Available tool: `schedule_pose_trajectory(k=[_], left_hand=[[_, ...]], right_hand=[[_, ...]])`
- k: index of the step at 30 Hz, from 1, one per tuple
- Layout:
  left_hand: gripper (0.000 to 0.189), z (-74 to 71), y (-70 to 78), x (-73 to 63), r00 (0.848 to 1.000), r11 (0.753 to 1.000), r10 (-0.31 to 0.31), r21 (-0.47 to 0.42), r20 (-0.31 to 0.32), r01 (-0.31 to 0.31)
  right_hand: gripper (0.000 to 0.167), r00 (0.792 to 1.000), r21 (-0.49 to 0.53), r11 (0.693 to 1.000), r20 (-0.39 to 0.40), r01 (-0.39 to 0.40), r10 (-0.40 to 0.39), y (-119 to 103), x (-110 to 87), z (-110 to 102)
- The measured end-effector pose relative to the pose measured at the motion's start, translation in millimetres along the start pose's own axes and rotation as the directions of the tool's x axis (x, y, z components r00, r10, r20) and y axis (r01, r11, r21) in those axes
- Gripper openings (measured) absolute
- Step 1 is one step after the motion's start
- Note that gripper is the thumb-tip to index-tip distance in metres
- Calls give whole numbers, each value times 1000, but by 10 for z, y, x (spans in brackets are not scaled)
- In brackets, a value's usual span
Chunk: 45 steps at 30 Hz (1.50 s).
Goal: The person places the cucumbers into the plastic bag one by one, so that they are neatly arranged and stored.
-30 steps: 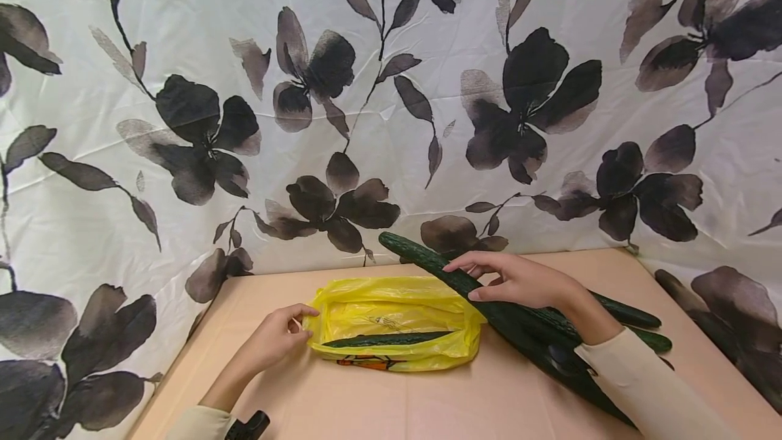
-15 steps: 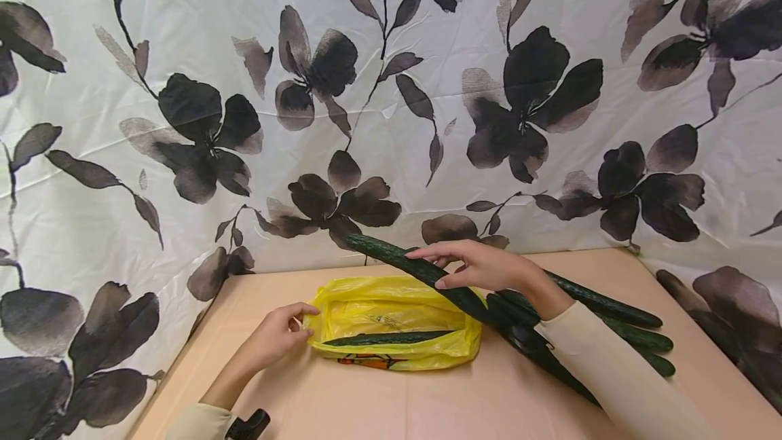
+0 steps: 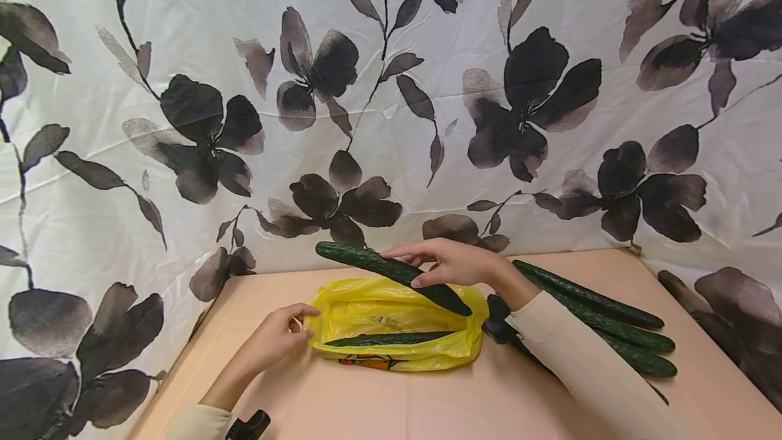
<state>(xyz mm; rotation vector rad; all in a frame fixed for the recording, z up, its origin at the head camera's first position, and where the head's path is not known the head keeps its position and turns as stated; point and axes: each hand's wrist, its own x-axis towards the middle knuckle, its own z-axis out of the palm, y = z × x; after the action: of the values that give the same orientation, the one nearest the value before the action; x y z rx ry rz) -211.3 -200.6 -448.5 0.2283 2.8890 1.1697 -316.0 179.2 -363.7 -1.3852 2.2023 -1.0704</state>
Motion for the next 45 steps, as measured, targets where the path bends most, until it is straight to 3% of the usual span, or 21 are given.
schedule_pose_trajectory(k=[12, 23, 45], left_hand=[[34, -3, -7, -8, 1000, 1000, 8, -19, 6, -7], [29, -9, 31, -13, 1000, 999, -21, 25, -8, 21], [28, 3, 31, 8, 999, 999, -46, 7, -21, 46]], right_hand=[[60, 1000, -27, 1000, 16, 8, -7, 48, 189, 146], [64, 998, -10, 1000, 63, 9, -8, 170, 278, 278], [65, 981, -98, 990, 152, -103, 117, 360, 210, 488]])
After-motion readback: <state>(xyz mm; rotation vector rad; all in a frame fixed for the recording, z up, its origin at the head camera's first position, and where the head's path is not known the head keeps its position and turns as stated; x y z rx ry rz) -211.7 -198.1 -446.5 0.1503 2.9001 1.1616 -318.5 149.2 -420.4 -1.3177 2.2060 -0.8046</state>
